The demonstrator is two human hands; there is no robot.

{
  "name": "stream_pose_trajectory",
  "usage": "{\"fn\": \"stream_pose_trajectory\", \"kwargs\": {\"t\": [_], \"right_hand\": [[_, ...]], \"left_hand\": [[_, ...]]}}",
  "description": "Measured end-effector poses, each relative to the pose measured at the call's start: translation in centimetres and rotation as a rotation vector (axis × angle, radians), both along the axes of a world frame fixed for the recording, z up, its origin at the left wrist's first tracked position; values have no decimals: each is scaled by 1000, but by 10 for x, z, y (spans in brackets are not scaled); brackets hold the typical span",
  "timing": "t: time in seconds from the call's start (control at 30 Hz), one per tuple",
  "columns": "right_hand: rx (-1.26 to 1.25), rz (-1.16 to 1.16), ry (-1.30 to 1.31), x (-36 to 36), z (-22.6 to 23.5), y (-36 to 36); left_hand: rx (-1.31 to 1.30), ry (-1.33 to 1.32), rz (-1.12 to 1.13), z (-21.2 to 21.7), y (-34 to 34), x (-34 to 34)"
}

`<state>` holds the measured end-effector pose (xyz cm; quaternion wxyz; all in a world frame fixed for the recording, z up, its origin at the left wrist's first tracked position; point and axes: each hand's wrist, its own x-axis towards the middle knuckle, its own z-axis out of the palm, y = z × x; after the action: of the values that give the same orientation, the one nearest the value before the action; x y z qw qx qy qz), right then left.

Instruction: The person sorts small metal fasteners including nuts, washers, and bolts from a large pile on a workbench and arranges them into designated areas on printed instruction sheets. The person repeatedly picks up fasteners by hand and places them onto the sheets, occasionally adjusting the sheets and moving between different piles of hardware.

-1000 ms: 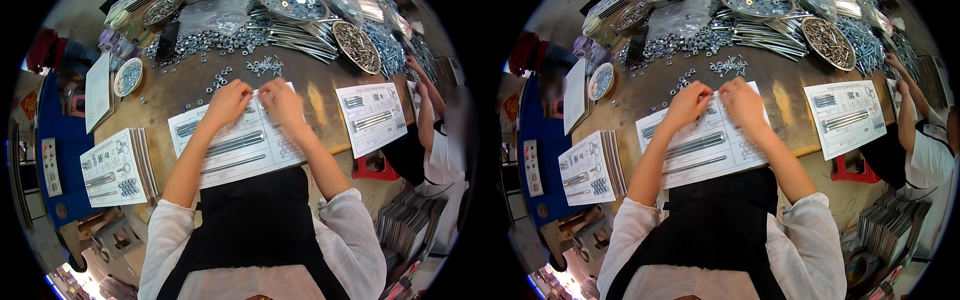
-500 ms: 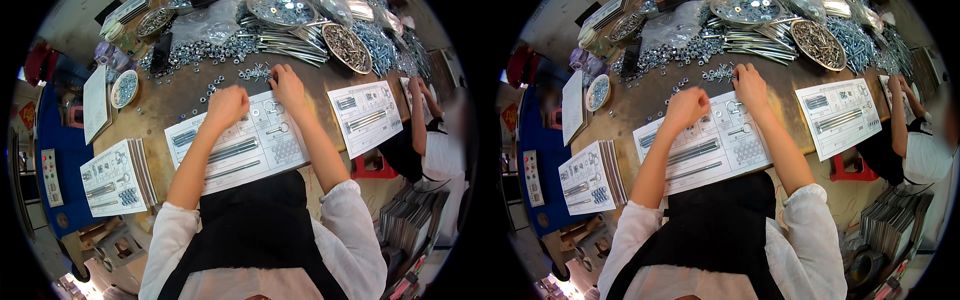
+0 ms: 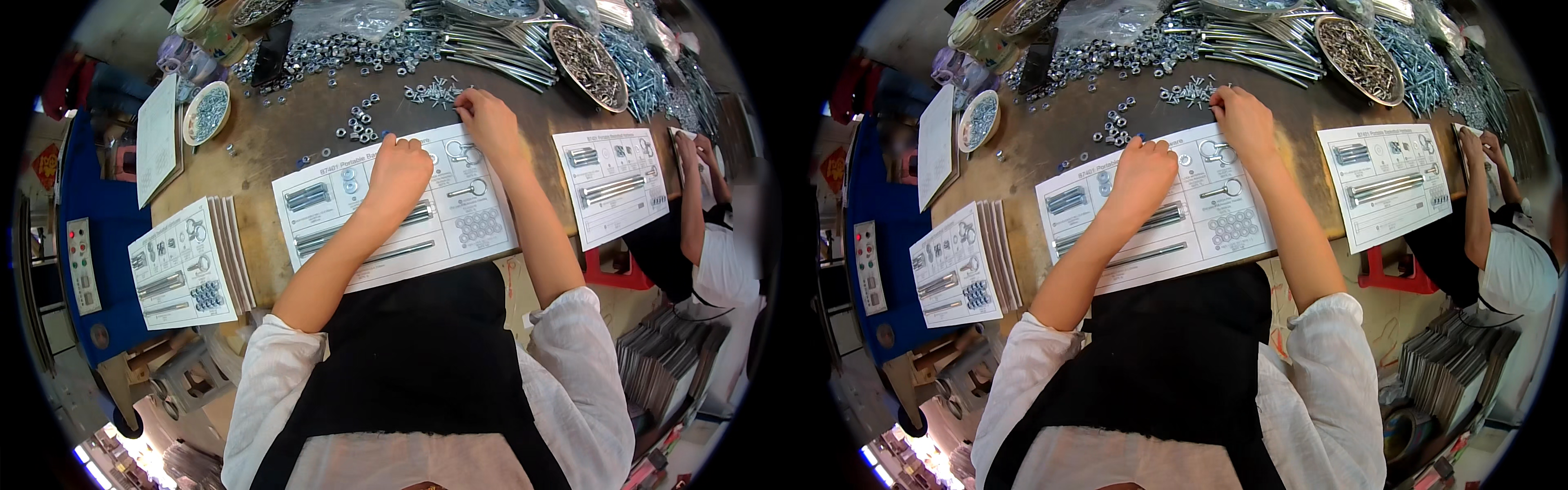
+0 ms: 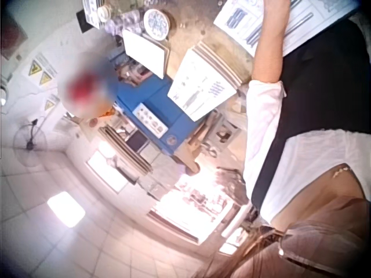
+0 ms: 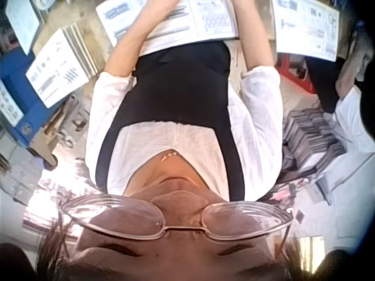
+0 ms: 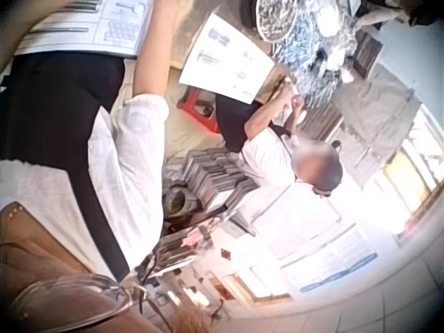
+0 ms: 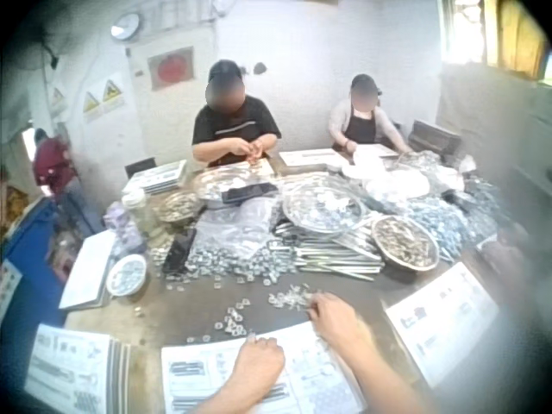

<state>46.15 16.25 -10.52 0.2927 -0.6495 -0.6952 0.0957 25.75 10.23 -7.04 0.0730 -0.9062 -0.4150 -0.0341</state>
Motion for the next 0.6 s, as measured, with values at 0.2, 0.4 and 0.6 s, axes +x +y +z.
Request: {"fn": "stream_pose_trajectory", "kwargs": {"t": [0.2,0.4,0.6], "right_hand": [[35,-25,131,-7,10,-3],[-183,-32,228,-39,42,-64],[-76,143,159,-60,17,-99]], "left_hand": [[-47,-52,61,10,5,-9],[-107,-188,-31,-9,1,-25],[-125,-485,53,-3,1,-40]]}}
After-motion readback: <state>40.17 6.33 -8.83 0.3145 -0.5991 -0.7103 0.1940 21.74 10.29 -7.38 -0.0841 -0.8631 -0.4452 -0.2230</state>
